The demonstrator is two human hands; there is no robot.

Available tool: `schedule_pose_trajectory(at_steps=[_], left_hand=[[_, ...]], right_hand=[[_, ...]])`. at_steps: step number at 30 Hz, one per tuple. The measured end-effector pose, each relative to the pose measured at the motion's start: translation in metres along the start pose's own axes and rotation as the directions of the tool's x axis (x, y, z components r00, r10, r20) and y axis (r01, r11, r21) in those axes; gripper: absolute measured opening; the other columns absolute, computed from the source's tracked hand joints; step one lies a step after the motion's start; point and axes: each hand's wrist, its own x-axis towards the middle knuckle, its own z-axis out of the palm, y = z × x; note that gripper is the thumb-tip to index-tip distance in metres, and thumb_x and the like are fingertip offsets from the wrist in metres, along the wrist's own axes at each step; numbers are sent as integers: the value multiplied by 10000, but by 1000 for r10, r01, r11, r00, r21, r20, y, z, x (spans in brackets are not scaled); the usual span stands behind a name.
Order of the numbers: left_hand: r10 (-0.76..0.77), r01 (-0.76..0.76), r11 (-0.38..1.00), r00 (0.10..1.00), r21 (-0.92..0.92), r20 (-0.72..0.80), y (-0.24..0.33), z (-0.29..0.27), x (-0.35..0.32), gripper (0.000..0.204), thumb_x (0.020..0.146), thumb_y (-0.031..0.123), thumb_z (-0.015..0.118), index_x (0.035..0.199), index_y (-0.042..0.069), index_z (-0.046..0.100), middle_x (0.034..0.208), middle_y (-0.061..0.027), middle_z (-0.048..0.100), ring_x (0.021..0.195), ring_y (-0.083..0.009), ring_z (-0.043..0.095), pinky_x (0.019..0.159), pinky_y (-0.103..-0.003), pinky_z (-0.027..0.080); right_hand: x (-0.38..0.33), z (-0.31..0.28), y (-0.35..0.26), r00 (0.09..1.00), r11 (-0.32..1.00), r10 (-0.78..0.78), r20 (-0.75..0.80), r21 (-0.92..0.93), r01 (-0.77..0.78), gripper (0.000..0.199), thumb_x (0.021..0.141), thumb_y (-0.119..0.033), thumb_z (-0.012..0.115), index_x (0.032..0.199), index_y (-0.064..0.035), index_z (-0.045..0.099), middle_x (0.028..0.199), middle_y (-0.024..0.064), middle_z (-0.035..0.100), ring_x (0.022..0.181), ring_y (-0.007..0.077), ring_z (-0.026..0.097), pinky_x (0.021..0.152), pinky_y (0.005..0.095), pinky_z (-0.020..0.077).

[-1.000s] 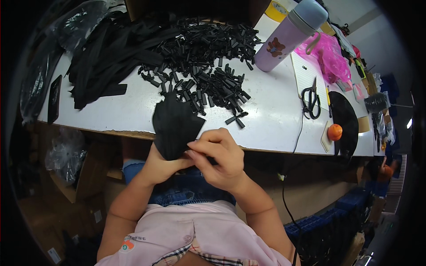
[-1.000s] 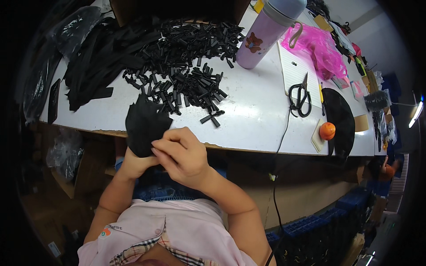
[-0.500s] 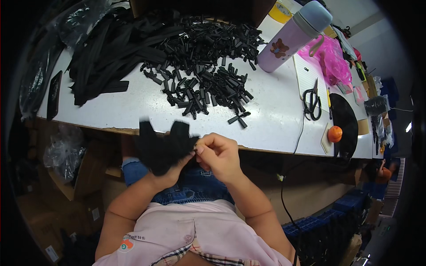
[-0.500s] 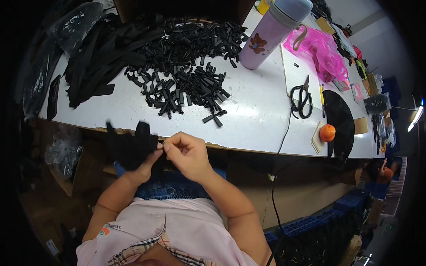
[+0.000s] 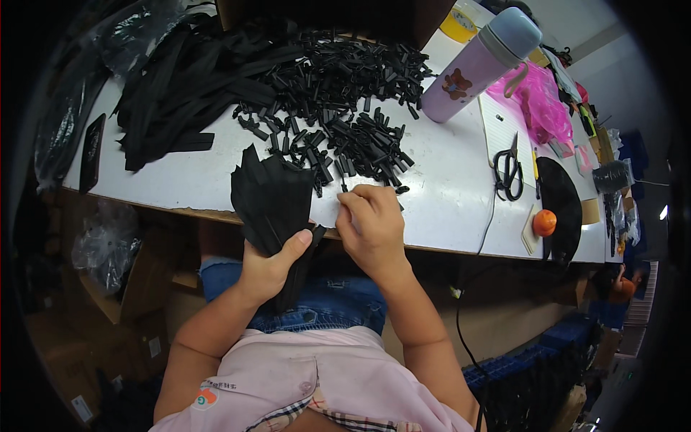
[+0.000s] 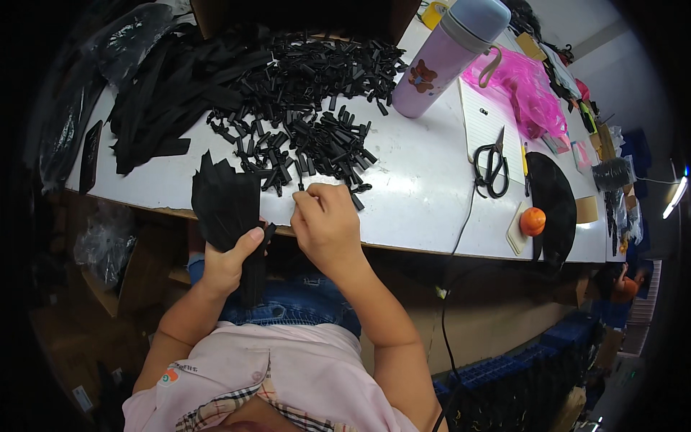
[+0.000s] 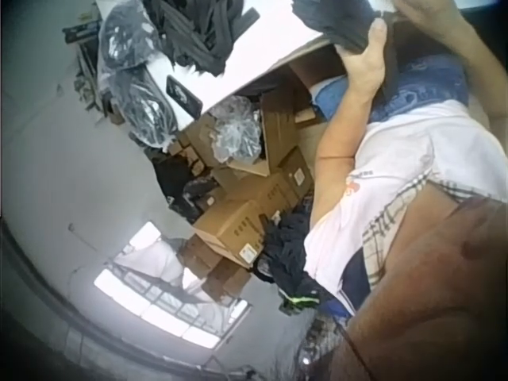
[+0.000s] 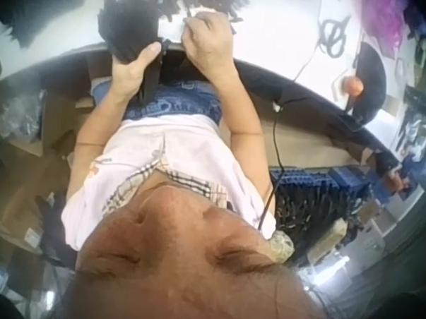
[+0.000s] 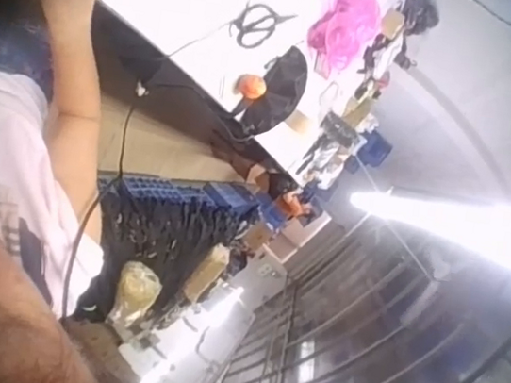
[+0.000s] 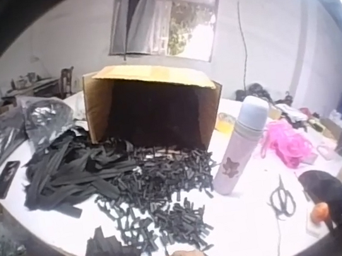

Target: The person is manually attaching black plastic buckles to fabric straps at a workbench.

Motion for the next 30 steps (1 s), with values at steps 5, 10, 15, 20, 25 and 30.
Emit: schedule_pose_trajectory(at_steps=[5, 10, 15, 20, 25, 30], left_hand=[[111, -106, 984, 993, 143, -26, 5, 5, -2, 184, 747, 33, 586, 927, 6, 557, 848, -31, 578, 752, -96, 533, 679, -216, 430], [126, -131, 983, 991, 132, 49, 6, 10, 0, 168, 731, 11, 587, 899, 3, 576, 840, -38, 594, 745, -81, 543, 679, -211, 436], [86, -117, 955, 989, 273, 122, 9, 4, 1, 162, 722, 0, 582, 885, -3, 581, 821, -35, 599, 716, -82, 547, 664, -211, 442], [79, -96, 964, 994, 249, 78, 6, 5, 0, 192, 726, -3, 579, 918, -8, 567, 848, -42, 590, 740, -89, 546, 679, -214, 441], [133, -133, 990, 991, 56, -9, 6, 8, -2, 266, 748, 10, 576, 1007, -1, 519, 936, -59, 560, 855, -108, 519, 750, -225, 422], [155, -155, 985, 988, 73, 9, 7, 6, -4, 267, 749, 9, 571, 1010, -3, 516, 931, -62, 563, 843, -116, 526, 763, -233, 420]], right_hand=[[1, -19, -23, 964, 780, 242, 108, 570, -260, 155, 638, 51, 579, 781, -8, 566, 734, 78, 546, 635, 180, 509, 542, 247, 419], [-1, -25, -18, 971, 716, 173, 168, 655, -241, 153, 622, 58, 587, 761, -7, 586, 723, 76, 542, 634, 191, 499, 555, 259, 407], [0, -25, -15, 987, 778, 74, 146, 610, -148, 179, 618, 64, 589, 780, -12, 596, 744, 76, 532, 631, 195, 494, 556, 257, 403], [-3, -19, -20, 996, 833, -16, 93, 552, -38, 196, 635, 51, 598, 823, -3, 590, 778, 82, 520, 623, 167, 493, 543, 239, 404], [-20, -8, -33, 924, 581, 358, 137, 742, -335, 135, 704, 31, 590, 835, 28, 557, 783, 71, 513, 618, 92, 491, 533, 179, 409], [-18, -4, -37, 875, 326, 428, 228, 864, -384, 82, 722, 33, 578, 791, 35, 533, 762, 53, 499, 563, 79, 457, 477, 173, 382]])
